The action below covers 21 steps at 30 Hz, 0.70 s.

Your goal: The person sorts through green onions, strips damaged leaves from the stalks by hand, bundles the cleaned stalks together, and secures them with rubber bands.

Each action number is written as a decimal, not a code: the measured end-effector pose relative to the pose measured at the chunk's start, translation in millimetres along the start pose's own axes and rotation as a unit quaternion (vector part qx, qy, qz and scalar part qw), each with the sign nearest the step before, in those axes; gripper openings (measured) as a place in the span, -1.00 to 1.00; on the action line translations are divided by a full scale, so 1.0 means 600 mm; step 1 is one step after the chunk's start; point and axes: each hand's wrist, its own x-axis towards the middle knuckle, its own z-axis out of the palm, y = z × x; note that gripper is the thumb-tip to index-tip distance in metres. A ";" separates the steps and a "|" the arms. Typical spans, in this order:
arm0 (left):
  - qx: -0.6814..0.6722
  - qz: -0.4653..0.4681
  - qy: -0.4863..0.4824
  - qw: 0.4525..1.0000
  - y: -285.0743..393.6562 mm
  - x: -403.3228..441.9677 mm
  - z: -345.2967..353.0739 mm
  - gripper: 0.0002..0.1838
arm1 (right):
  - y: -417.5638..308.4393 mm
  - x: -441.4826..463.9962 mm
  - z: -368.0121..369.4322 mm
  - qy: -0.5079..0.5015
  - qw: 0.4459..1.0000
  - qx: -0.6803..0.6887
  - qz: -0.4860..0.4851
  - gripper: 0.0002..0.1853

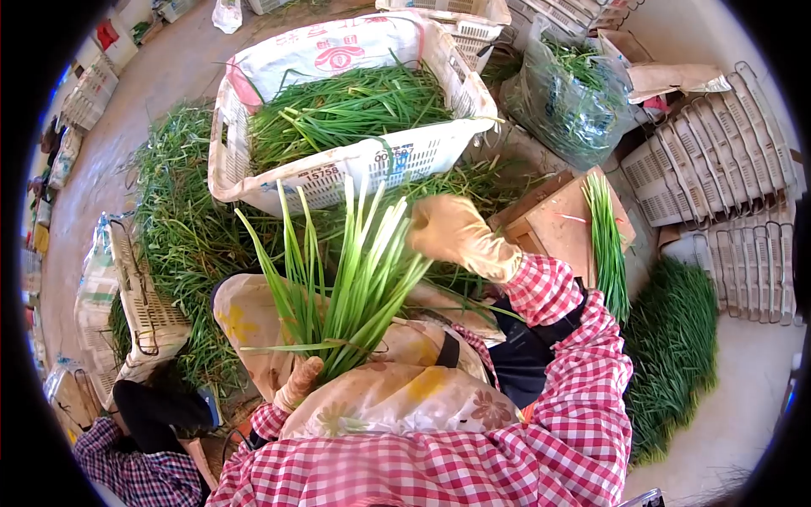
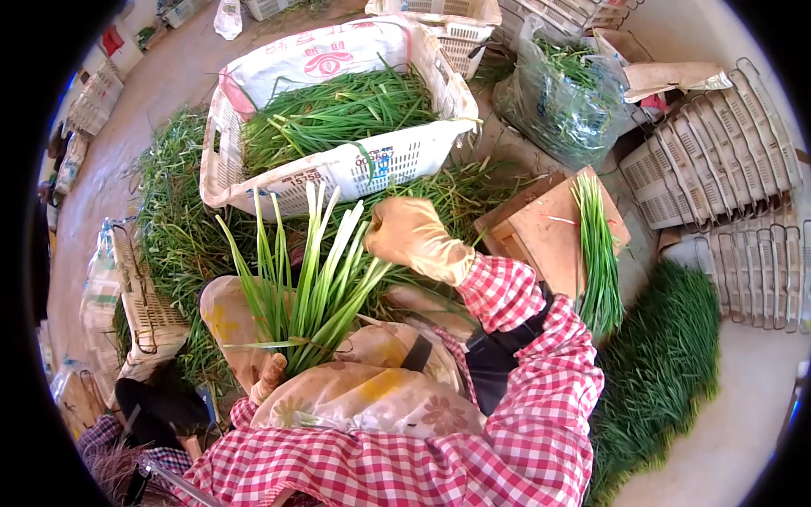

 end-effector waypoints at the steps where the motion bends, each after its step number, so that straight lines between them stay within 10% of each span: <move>1: -0.001 0.000 0.001 1.000 0.001 0.001 0.000 -0.23 | 0.005 0.001 -0.005 0.069 0.996 -0.044 -0.033 -0.83; 2: -0.001 0.000 0.002 1.000 0.000 0.002 0.000 -0.23 | 0.048 0.021 0.010 0.230 0.937 -0.196 -0.173 -0.87; 8: -0.006 0.024 0.002 1.000 0.000 0.000 -0.005 -0.23 | 0.157 0.042 -0.133 0.539 0.781 -0.305 -0.086 -0.90; 10: -0.004 0.034 0.003 0.999 -0.003 -0.005 -0.008 -0.23 | 0.216 0.046 -0.153 0.500 0.757 -0.413 0.076 -0.84; 12: 0.001 0.041 -0.003 0.999 -0.002 -0.007 -0.010 -0.23 | 0.236 0.030 -0.138 0.350 0.860 -0.351 0.120 -0.61; 14: 0.011 0.042 -0.009 0.999 -0.004 -0.007 -0.011 -0.23 | 0.178 0.008 -0.114 0.198 0.975 -0.007 0.104 -0.50; 16: 0.022 0.039 -0.016 0.999 -0.004 -0.006 -0.010 -0.23 | 0.092 -0.020 -0.075 0.078 0.942 0.309 0.103 -0.31; 21: 0.074 0.044 -0.034 0.996 0.006 0.000 -0.002 -0.22 | 0.042 -0.015 0.054 0.029 0.987 0.134 -0.086 -0.13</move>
